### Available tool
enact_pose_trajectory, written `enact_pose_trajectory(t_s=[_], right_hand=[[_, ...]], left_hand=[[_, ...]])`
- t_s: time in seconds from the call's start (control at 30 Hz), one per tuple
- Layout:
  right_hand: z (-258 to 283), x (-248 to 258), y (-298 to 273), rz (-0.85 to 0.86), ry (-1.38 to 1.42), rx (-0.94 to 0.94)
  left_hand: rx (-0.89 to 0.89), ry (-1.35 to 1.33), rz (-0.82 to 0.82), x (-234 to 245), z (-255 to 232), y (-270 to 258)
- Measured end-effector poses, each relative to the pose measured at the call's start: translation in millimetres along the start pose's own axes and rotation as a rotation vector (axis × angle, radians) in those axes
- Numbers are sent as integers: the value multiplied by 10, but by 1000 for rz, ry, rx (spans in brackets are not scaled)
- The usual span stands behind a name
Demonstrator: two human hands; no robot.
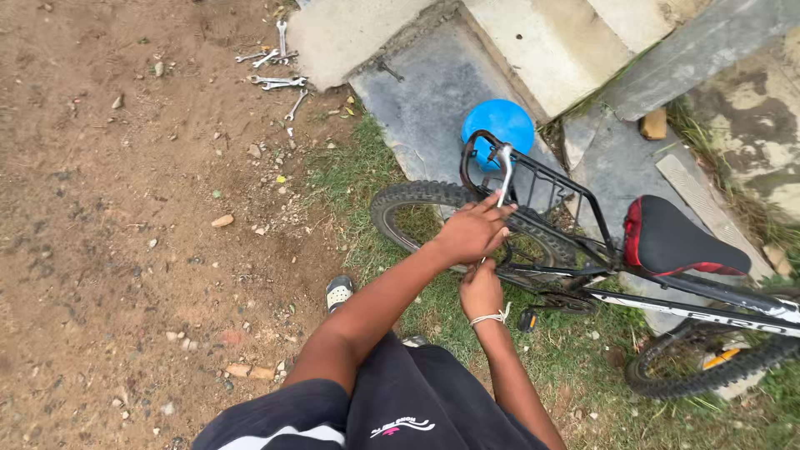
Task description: The person uses wrenches to loosen and tighten various bolts on the rear rack and frame of a bicycle.
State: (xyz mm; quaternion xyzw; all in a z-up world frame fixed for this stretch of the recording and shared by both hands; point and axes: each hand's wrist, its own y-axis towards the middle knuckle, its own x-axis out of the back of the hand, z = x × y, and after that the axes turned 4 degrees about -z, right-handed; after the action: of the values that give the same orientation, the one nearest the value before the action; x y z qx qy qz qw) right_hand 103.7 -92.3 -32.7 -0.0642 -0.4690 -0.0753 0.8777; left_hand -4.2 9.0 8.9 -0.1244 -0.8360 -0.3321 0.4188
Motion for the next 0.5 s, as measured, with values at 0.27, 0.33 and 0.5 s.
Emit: enact_pose_trajectory(t_s=[0.27, 0.33, 0.5], right_hand=[[357, 277, -227, -192, 128, -53], [298, 110, -156, -123, 56, -110], [77, 50, -154, -74, 14, -86]], left_hand=[[-147, -74, -127, 341, -219, 259], [-207, -92, -152, 282, -177, 192], [-104, -113, -58, 203, -166, -14]])
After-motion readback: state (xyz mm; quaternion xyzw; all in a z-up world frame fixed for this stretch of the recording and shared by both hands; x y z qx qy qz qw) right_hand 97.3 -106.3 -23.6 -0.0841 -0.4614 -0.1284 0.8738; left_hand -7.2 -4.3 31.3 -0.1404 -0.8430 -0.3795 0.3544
